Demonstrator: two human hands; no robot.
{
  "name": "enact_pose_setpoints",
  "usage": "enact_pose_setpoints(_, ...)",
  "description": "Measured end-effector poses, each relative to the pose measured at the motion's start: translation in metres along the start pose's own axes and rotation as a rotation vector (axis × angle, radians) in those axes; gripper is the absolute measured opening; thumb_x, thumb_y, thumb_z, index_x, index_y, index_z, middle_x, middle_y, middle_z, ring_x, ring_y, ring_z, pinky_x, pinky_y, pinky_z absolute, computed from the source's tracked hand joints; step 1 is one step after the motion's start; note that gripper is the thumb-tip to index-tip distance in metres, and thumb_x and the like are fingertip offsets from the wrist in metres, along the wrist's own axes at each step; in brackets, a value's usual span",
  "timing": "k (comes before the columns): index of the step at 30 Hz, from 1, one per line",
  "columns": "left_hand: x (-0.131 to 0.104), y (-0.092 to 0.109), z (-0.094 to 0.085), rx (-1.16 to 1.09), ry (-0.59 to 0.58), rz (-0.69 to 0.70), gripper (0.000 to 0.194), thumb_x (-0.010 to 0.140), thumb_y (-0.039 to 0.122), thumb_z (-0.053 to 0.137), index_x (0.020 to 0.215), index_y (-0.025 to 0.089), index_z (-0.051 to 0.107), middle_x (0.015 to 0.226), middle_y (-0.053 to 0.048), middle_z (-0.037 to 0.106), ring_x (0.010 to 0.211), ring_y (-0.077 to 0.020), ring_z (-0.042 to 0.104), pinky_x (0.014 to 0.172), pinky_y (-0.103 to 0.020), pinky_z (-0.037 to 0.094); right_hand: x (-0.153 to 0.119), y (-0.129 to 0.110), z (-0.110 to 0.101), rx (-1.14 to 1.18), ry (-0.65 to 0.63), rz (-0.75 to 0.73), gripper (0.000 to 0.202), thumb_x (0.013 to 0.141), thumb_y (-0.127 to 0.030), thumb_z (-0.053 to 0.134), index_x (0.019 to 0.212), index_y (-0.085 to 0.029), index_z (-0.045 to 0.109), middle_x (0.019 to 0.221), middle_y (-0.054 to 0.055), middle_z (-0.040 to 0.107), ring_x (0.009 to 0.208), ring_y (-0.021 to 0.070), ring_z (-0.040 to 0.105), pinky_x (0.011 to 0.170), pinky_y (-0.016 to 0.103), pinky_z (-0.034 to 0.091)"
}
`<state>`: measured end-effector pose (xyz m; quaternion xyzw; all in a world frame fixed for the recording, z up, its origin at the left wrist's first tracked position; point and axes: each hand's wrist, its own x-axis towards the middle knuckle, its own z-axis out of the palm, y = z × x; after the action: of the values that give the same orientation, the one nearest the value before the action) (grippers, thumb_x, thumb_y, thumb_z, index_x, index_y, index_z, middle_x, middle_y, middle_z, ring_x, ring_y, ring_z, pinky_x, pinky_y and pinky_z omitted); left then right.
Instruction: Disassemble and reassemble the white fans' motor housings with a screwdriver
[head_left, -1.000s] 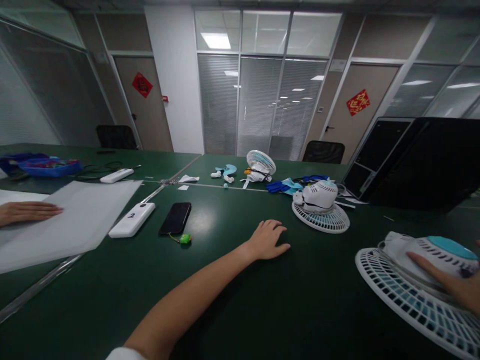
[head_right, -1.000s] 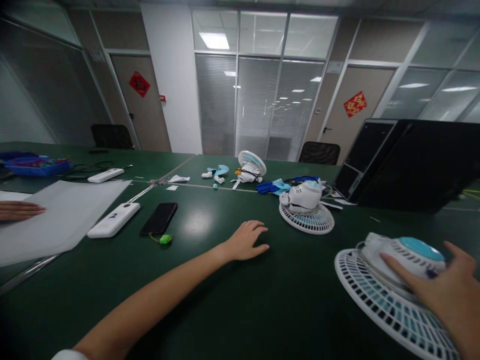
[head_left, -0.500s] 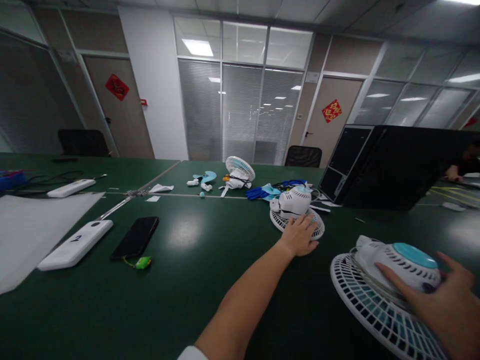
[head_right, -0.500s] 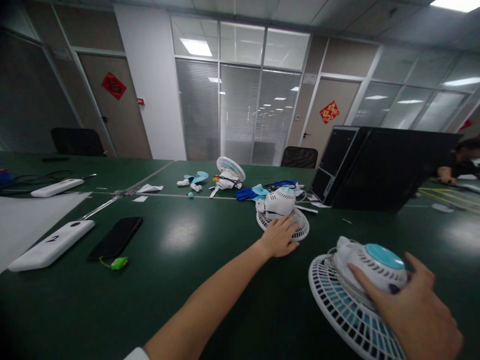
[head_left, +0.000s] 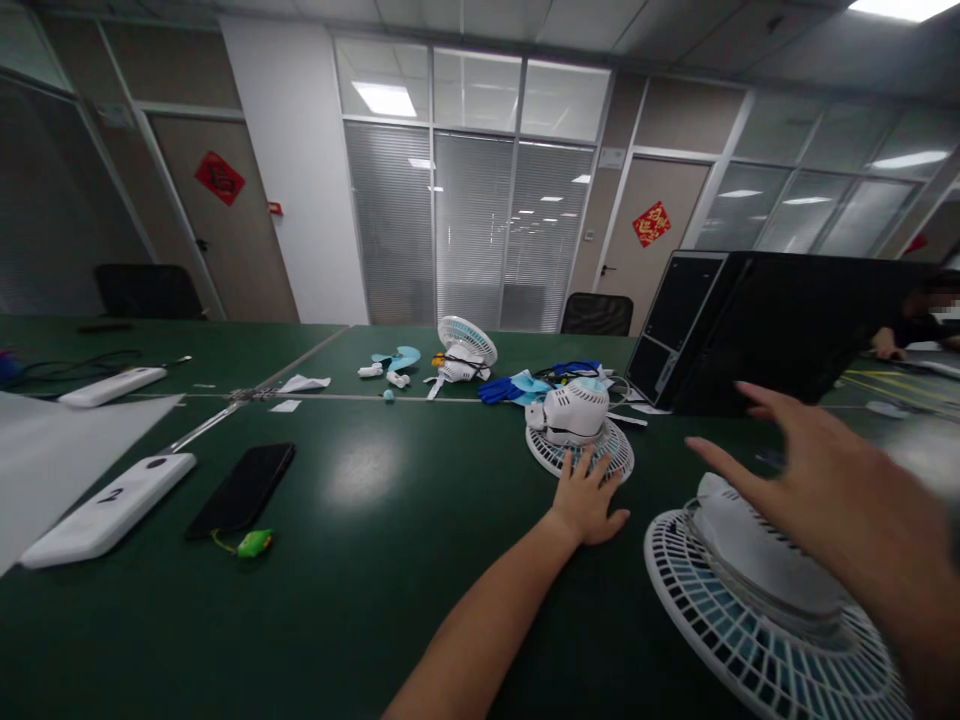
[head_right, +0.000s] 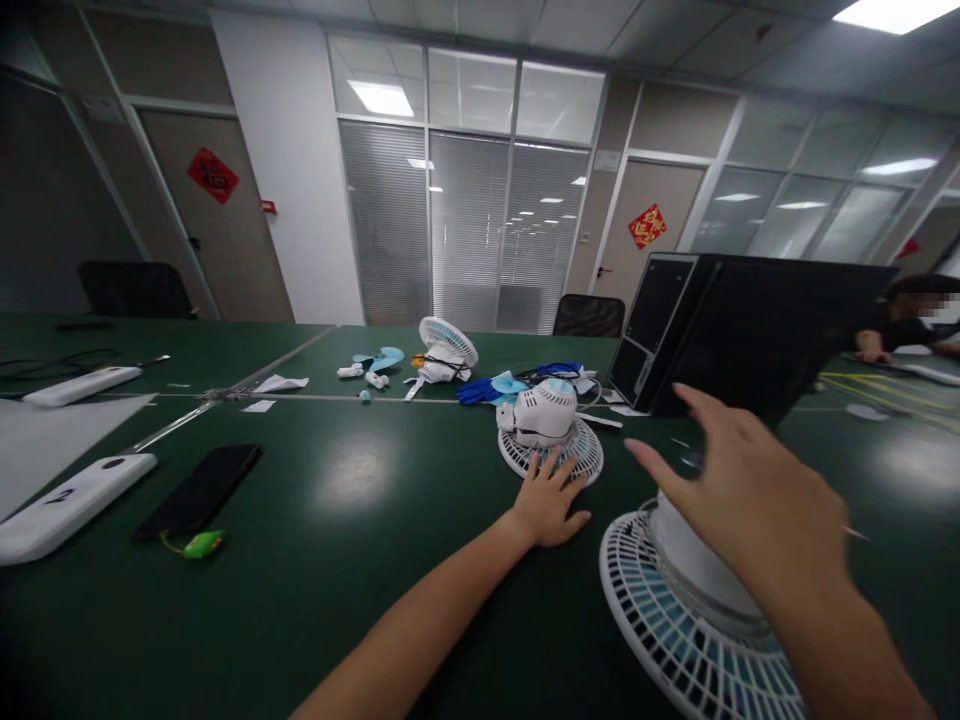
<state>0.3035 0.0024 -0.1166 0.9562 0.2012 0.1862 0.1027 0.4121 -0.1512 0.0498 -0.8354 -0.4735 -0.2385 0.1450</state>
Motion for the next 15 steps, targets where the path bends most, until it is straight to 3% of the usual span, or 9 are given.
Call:
enact_pose_setpoints(3, -0.006, 0.006, 0.004, -0.026, 0.019, 0.0, 0.063, 0.094, 0.052, 0.044, 0.146, 0.017, 0.041, 0.16, -0.011, 0.027, 0.148, -0.0398, 0.015, 0.118, -0.064, 0.008, 0.054, -0.063, 0.006, -0.031, -0.165, -0.098, 0.07, 0.088, -0.068, 0.042, 0.143, -0.024, 0.045, 0.128, 0.015, 0.062, 0.112, 0.0386, 0.061, 0.085, 0.052, 0.052)
enact_pose_setpoints(7, -0.016, 0.011, 0.006, -0.055, 0.048, 0.022, 0.062, 0.092, 0.05, 0.049, 0.143, 0.013, 0.047, 0.157, -0.013, 0.034, 0.146, -0.0433, 0.02, 0.118, -0.061, 0.018, 0.103, -0.115, 0.05, -0.03, -0.262, -0.11, 0.086, 0.081, -0.077, 0.048, 0.146, -0.02, 0.043, 0.129, 0.021, 0.061, 0.118, 0.0389, 0.058, 0.092, 0.049, 0.049)
enact_pose_setpoints(12, -0.028, 0.004, -0.002, -0.102, 0.125, 0.06, 0.055, 0.088, 0.047, 0.056, 0.137, 0.02, 0.053, 0.147, -0.008, 0.049, 0.144, -0.0382, 0.028, 0.117, -0.056, 0.027, 0.129, -0.126, 0.094, -0.007, -0.35, -0.059, 0.088, 0.078, -0.076, 0.051, 0.142, -0.015, 0.05, 0.129, 0.025, 0.061, 0.117, 0.041, 0.059, 0.089, 0.052, 0.049)
enact_pose_setpoints(15, -0.032, -0.004, -0.011, -0.156, 0.262, -0.028, 0.046, 0.085, 0.038, 0.059, 0.127, 0.018, 0.059, 0.138, -0.01, 0.056, 0.141, -0.0332, 0.035, 0.119, -0.051, 0.027, 0.137, -0.116, 0.104, 0.002, -0.394, -0.086, 0.086, 0.076, -0.076, 0.054, 0.139, -0.017, 0.054, 0.134, 0.023, 0.058, 0.119, 0.0401, 0.058, 0.092, 0.051, 0.048)
